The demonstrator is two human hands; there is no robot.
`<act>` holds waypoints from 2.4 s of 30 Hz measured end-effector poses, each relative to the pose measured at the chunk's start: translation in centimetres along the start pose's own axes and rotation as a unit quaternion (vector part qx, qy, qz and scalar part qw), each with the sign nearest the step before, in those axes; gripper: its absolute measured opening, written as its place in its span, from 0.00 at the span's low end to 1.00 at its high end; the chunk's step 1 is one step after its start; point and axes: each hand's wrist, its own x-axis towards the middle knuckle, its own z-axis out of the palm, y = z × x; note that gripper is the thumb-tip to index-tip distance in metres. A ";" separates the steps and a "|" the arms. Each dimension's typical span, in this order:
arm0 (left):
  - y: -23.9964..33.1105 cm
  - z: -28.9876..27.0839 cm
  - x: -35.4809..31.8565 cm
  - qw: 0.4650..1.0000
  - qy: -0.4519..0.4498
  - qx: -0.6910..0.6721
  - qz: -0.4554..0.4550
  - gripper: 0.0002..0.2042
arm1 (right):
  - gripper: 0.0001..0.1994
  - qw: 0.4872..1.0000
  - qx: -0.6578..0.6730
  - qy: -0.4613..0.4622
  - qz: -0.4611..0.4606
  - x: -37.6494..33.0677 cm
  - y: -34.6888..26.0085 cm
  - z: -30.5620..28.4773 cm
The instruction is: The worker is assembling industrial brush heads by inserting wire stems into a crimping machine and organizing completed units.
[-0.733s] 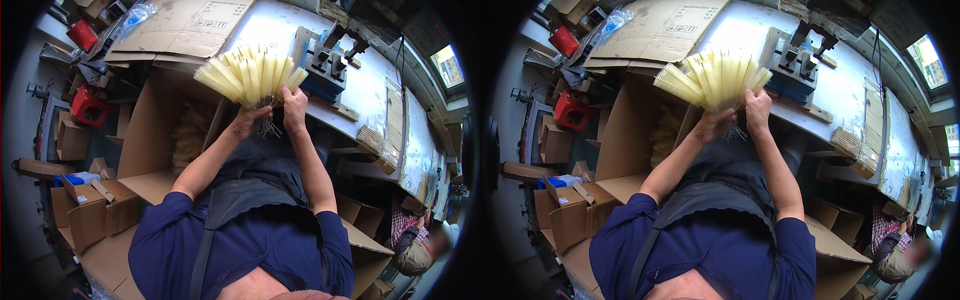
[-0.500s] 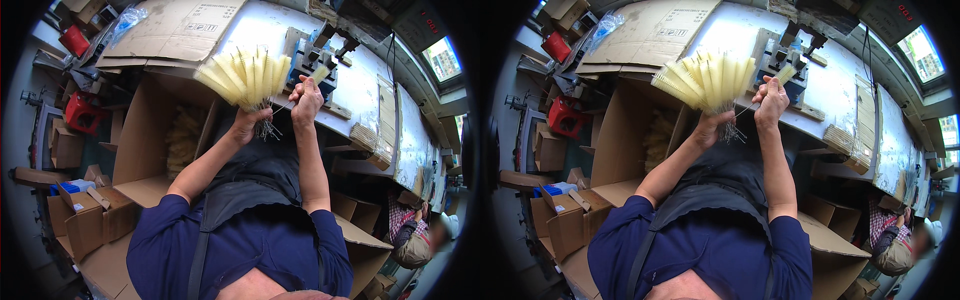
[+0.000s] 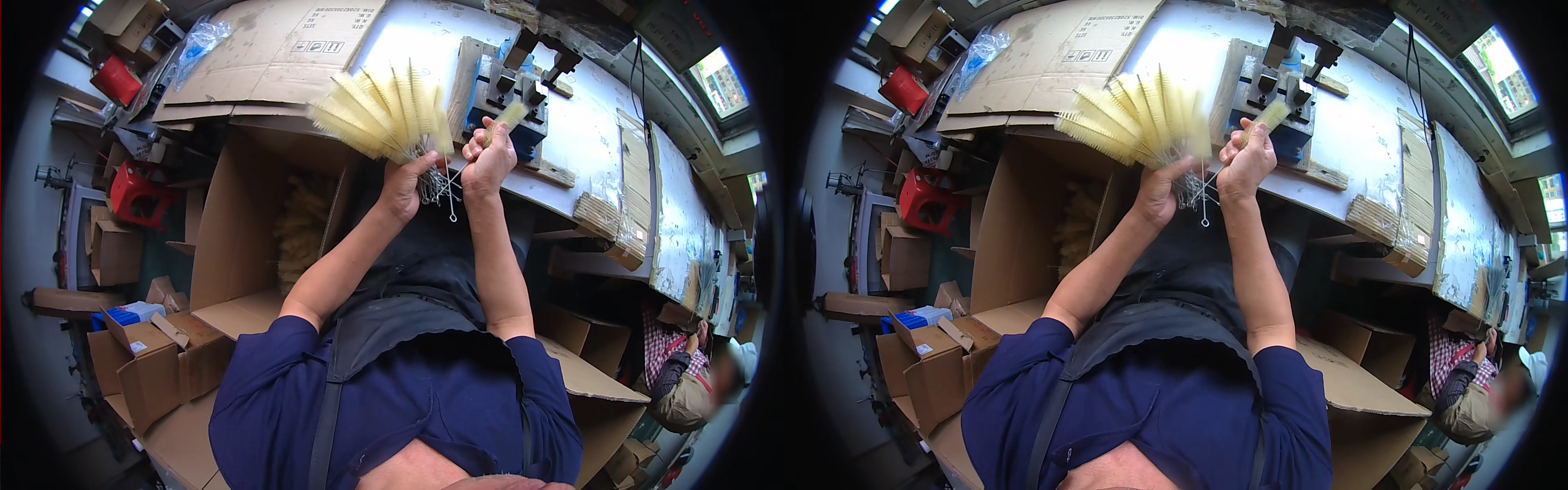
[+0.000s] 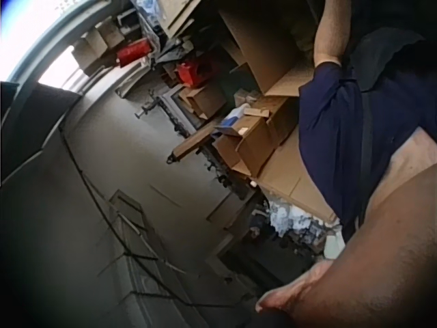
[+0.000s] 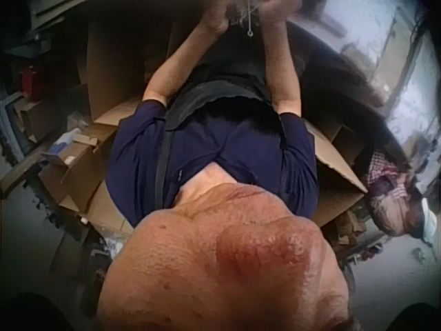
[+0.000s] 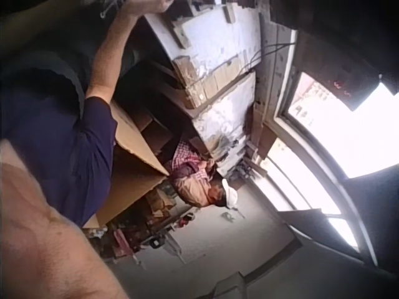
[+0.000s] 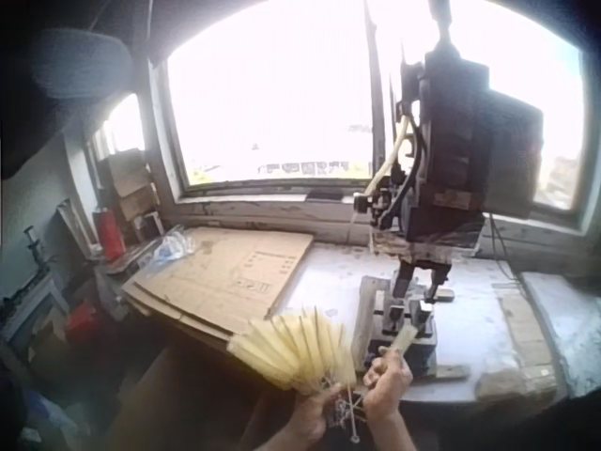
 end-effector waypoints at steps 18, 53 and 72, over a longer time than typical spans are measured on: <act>1.5 -2.7 0.0 1.000 0.022 -0.009 -0.014 0.13 | 0.15 0.986 -0.124 -0.107 0.039 1.0 -4.9 -1.0; -0.8 -4.1 8.0 1.000 0.030 -0.008 -0.006 0.12 | 0.09 0.966 -0.038 -0.106 0.231 5.2 -5.9 4.1; -0.4 -3.7 7.7 1.000 0.027 0.008 -0.013 0.14 | 0.14 0.983 -0.132 -0.107 0.068 4.9 -8.8 -3.4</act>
